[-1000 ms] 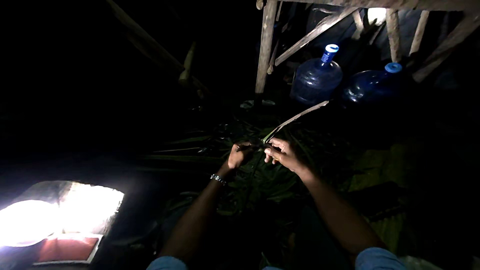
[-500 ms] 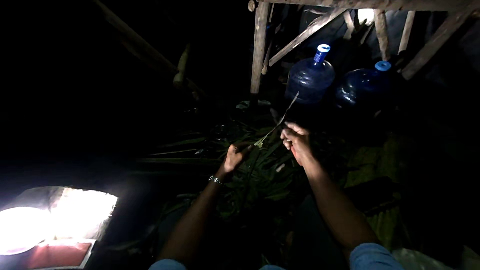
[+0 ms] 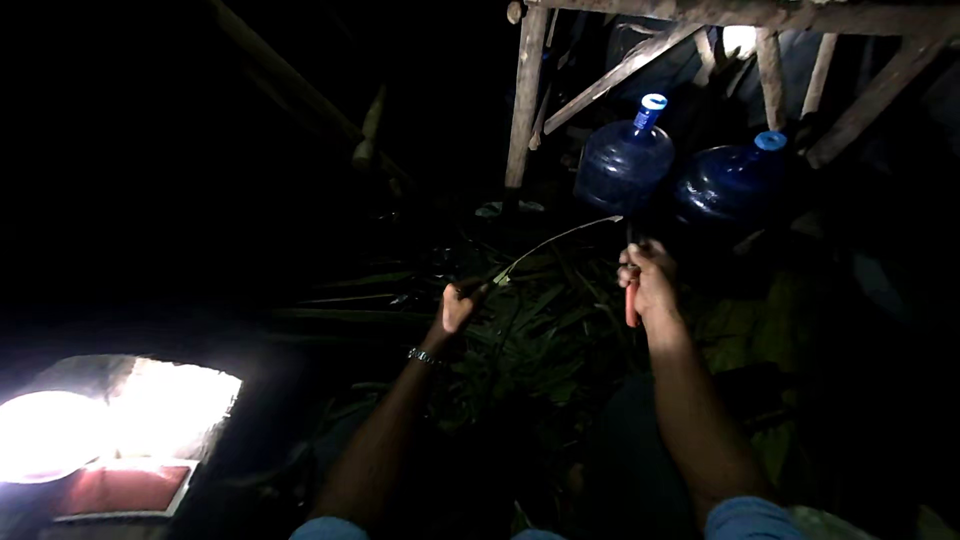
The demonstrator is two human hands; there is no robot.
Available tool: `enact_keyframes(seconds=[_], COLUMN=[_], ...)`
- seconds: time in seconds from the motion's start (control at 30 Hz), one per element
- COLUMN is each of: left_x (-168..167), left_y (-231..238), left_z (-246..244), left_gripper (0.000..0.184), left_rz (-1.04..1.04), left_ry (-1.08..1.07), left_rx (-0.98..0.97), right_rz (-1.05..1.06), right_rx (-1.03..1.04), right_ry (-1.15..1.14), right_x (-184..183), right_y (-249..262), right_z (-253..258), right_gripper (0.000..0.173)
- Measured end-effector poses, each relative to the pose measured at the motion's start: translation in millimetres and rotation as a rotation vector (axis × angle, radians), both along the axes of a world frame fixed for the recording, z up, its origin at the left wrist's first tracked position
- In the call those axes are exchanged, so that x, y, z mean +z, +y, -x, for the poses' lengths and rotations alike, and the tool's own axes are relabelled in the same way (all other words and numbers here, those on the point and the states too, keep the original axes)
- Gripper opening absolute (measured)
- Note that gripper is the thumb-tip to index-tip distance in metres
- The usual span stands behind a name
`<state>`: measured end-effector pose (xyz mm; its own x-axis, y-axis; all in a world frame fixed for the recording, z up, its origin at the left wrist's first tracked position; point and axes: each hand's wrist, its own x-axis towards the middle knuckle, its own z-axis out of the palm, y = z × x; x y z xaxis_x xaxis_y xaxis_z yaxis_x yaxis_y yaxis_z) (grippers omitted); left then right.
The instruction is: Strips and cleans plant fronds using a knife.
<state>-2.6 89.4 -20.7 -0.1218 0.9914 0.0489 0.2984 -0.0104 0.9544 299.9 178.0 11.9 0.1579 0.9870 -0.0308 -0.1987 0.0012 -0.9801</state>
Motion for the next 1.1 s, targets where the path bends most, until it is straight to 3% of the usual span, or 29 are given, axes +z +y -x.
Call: enact_keyframes(seconds=[0.13, 0.2, 0.3, 0.43, 0.5, 0.6, 0.67, 0.8, 0.87, 1.0, 1.1], left_x=[-5.7, -3.5, 0.8, 1.7, -0.9, -6.5, -8.0, -8.1, -11.8, -11.7, -7.8], left_y=[-1.2, -5.7, -10.3, -8.0, -5.5, -2.0, -2.6, -6.8, -8.4, -10.3, -11.6], left_z=[-13.5, -18.3, -16.4, -12.3, -12.9, -15.4, -17.8, -26.5, -29.1, -35.1, -35.9], left_gripper=[0.018, 0.018, 0.017, 0.017, 0.017, 0.018, 0.018, 0.02, 0.023, 0.026, 0.026], left_rz=[-0.073, -0.115, -0.086, -0.042, -0.055, -0.087, -0.093, -0.132, -0.152, -0.209, -0.216], left_ry=[0.037, 0.037, -0.044, -0.135, -0.121, -0.114, -0.099, 0.043, 0.143, 0.263, 0.308], left_rx=[-0.004, 0.001, 0.033, 0.091, 0.1, 0.112, 0.115, 0.085, 0.054, 0.007, -0.017], right_rz=[-0.03, 0.038, 0.06, 0.137, 0.04, -0.231, -0.311, -0.132, -0.062, -0.029, -0.037], right_rx=[0.612, 0.741, 0.652, 0.267, 0.191, 0.23, 0.327, 0.639, 0.701, 0.627, 0.554], right_ry=[-0.163, -0.193, -0.129, 0.113, 0.206, 0.24, 0.127, -0.152, -0.162, -0.09, -0.077], right_x=[-4.5, -9.5, -10.0, -9.3, -15.4, -26.9, -31.0, -22.6, -24.5, -20.5, -18.7], right_y=[-37.8, -43.8, -42.7, -30.0, -27.3, -30.2, -34.5, -46.6, -48.7, -49.4, -45.8], right_z=[42.6, 61.1, 68.1, 66.1, 61.8, 62.8, 66.4, 78.3, 85.3, 86.9, 80.0], right_gripper=[0.023, 0.027, 0.038, 0.021, 0.018, 0.022, 0.023, 0.043, 0.041, 0.024, 0.023])
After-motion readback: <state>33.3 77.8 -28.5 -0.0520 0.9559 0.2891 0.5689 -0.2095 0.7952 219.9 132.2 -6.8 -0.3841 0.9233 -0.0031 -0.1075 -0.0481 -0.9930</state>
